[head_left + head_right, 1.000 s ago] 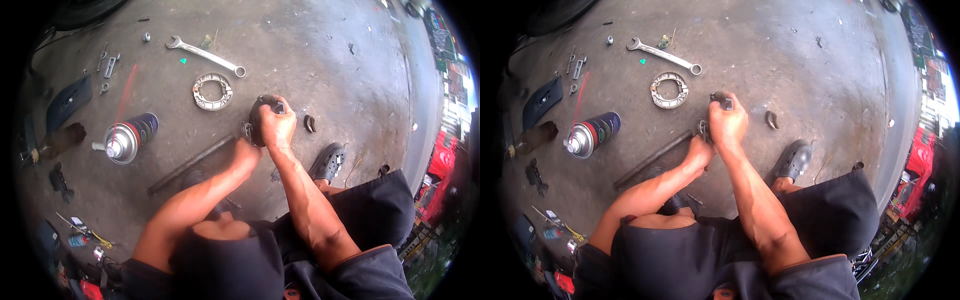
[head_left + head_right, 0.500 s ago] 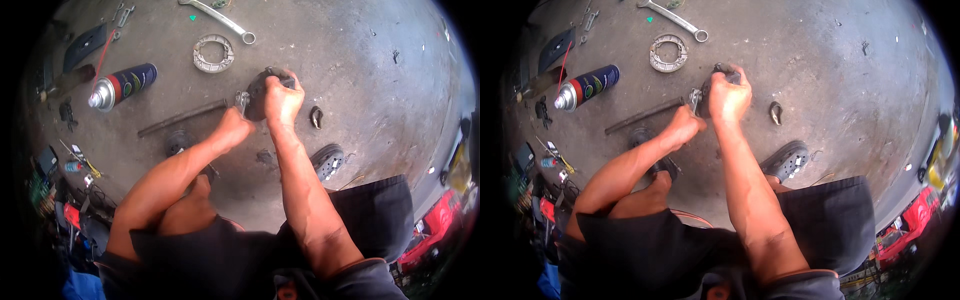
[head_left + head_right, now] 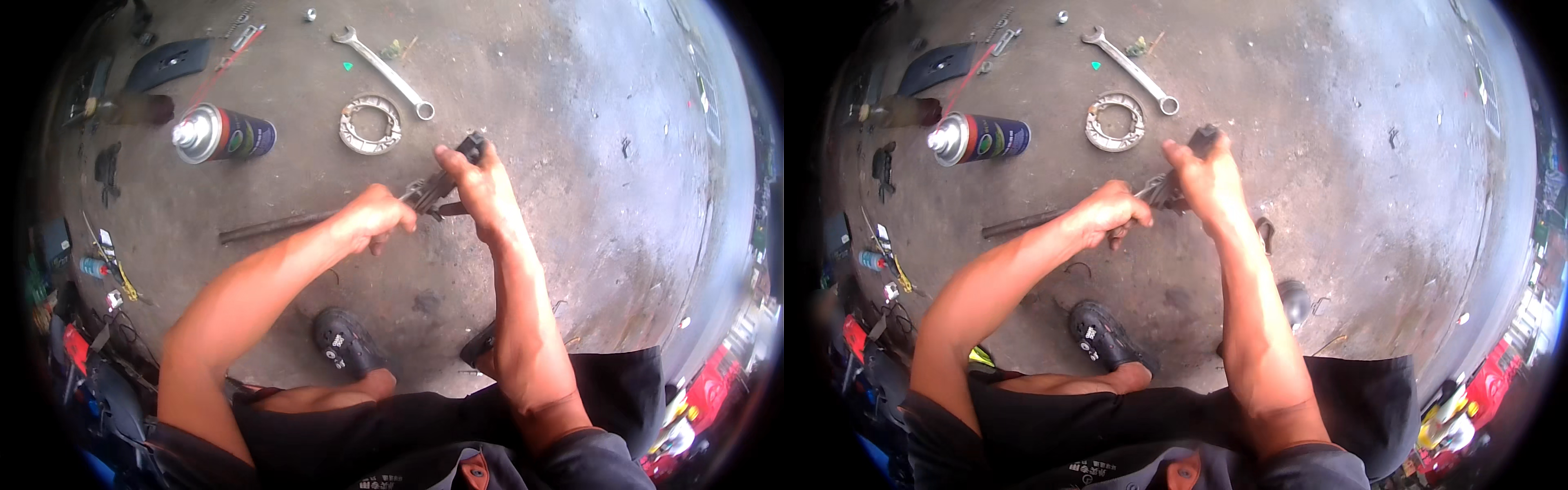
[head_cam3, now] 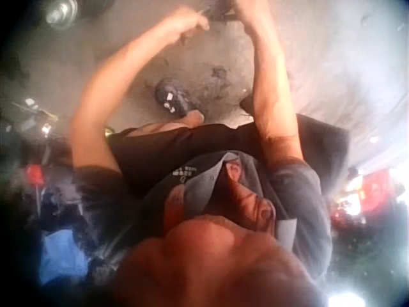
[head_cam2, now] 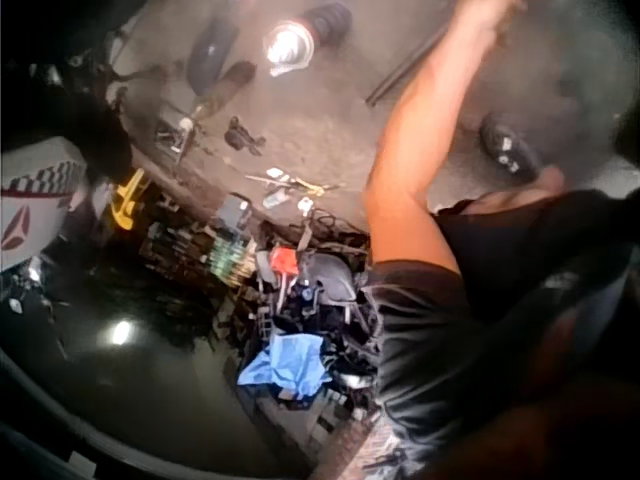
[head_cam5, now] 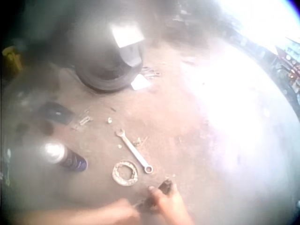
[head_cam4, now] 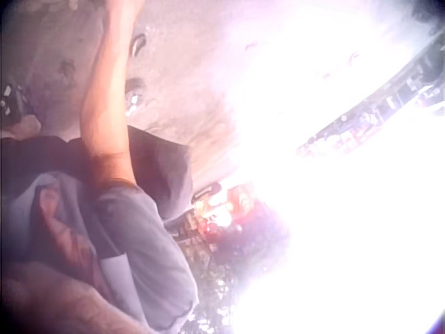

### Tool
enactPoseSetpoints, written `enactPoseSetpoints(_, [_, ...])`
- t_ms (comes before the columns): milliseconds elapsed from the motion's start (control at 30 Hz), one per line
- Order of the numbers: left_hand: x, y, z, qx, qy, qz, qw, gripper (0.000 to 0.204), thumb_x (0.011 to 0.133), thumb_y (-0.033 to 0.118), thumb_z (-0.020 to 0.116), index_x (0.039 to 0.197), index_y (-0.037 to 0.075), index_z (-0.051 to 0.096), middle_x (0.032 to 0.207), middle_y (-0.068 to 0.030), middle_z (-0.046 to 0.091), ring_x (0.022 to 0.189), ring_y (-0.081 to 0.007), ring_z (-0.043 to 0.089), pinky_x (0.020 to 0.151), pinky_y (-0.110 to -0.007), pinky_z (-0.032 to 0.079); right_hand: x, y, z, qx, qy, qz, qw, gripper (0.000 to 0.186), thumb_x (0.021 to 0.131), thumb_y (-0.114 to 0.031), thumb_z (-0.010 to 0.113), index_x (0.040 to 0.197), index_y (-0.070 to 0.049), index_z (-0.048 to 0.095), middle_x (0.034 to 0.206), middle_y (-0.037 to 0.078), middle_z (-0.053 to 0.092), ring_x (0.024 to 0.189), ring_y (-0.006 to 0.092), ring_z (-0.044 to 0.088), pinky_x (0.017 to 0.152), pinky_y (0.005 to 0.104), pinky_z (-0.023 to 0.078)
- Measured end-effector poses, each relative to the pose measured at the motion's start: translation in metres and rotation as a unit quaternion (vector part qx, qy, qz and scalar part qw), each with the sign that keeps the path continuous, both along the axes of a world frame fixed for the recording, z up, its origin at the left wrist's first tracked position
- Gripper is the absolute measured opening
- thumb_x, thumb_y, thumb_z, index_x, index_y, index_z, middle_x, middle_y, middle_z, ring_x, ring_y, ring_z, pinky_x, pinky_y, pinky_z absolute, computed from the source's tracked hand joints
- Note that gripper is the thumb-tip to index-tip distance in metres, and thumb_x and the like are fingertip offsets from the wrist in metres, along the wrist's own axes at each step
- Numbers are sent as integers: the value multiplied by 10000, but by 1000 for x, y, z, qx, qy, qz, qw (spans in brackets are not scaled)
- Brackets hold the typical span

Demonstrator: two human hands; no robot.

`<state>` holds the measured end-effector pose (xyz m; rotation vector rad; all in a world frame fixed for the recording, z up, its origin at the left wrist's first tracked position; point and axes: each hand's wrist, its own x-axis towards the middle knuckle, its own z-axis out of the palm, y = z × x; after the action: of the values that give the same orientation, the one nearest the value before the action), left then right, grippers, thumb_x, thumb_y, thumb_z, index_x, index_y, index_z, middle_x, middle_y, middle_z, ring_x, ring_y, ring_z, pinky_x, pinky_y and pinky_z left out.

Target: The person cleans and adjusts a brake shoe assembly by spraying it with cleaner and tapping parts with a metal rod.

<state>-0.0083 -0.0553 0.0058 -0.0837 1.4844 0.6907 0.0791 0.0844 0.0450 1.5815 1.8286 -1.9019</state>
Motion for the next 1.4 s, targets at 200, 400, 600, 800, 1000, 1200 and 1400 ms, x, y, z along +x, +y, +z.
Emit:
enactPoseSetpoints(200, [5, 20, 2, 39, 288, -217, 932, 371, 722, 146, 620, 1011, -83, 578, 815, -208, 647, 724, -326, 659, 617, -441, 513, 8, -1, -20, 73, 28, -109, 991, 487, 837, -209, 629, 1191, 93, 486, 990, 199, 620, 863, 233, 602, 763, 351, 489])
enactPoseSetpoints(400, [0, 26, 6, 43, 342, -312, 885, 330, 781, 137, 546, 1075, 4, 614, 1045, -235, 640, 1024, -398, 598, 879, -462, 468, 13, -6, 42, 218, 105, -76, 967, 706, 805, -247, 689, 1331, 109, 378, 1186, 281, 558, 1062, 287, 576, 879, 365, 472])
enactPoseSetpoints(600, [-2, 29, 11, 88, 374, -369, 846, 261, 791, 126, 535, 999, 6, 636, 999, -219, 653, 985, -383, 616, 849, -460, 479, 40, 39, -5, 74, 103, 95, 987, 973, 674, -398, 821, 1391, 42, 331, 1367, 245, 435, 1263, 339, 438, 1040, 420, 367])
enactPoseSetpoints(800, [-16, 12, 9, 105, 385, -358, 844, 285, 772, 129, 551, 1029, 22, 610, 961, -229, 648, 954, -391, 615, 808, -483, 469, 55, 3, -39, 55, 191, -43, 979, 874, 691, -387, 817, 1315, 63, 402, 1207, 181, 552, 1128, 260, 521, 967, 368, 414])
enactPoseSetpoints(1000, [-12, -10, -4, 155, 434, -404, 790, 215, 783, 132, 573, 961, 11, 571, 920, -213, 649, 906, -398, 618, 779, -485, 477, 43, -5, -36, 148, 124, 15, 981, 840, 657, -525, 797, 1209, 36, 502, 1028, 149, 638, 926, 242, 619, 841, 368, 482])
enactPoseSetpoints(1200, [-6, -33, -22, 171, 499, -416, 740, 242, 787, 131, 625, 980, 14, 539, 914, -192, 638, 864, -393, 626, 735, -484, 487, 30, -25, -24, 202, 42, 100, 973, 703, 654, -514, 777, 1074, 14, 578, 1028, 178, 620, 929, 334, 609, 858, 416, 464])
enactPoseSetpoints(1400, [-1, -60, -3, 223, 505, -388, 738, 482, 779, 116, 629, 1223, 22, 468, 1183, -199, 529, 1131, -365, 519, 931, -439, 435, 41, -32, -50, 193, 138, -48, 970, 486, 679, -346, 758, 934, 27, 578, 911, 90, 530, 835, 215, 555, 748, 347, 465])
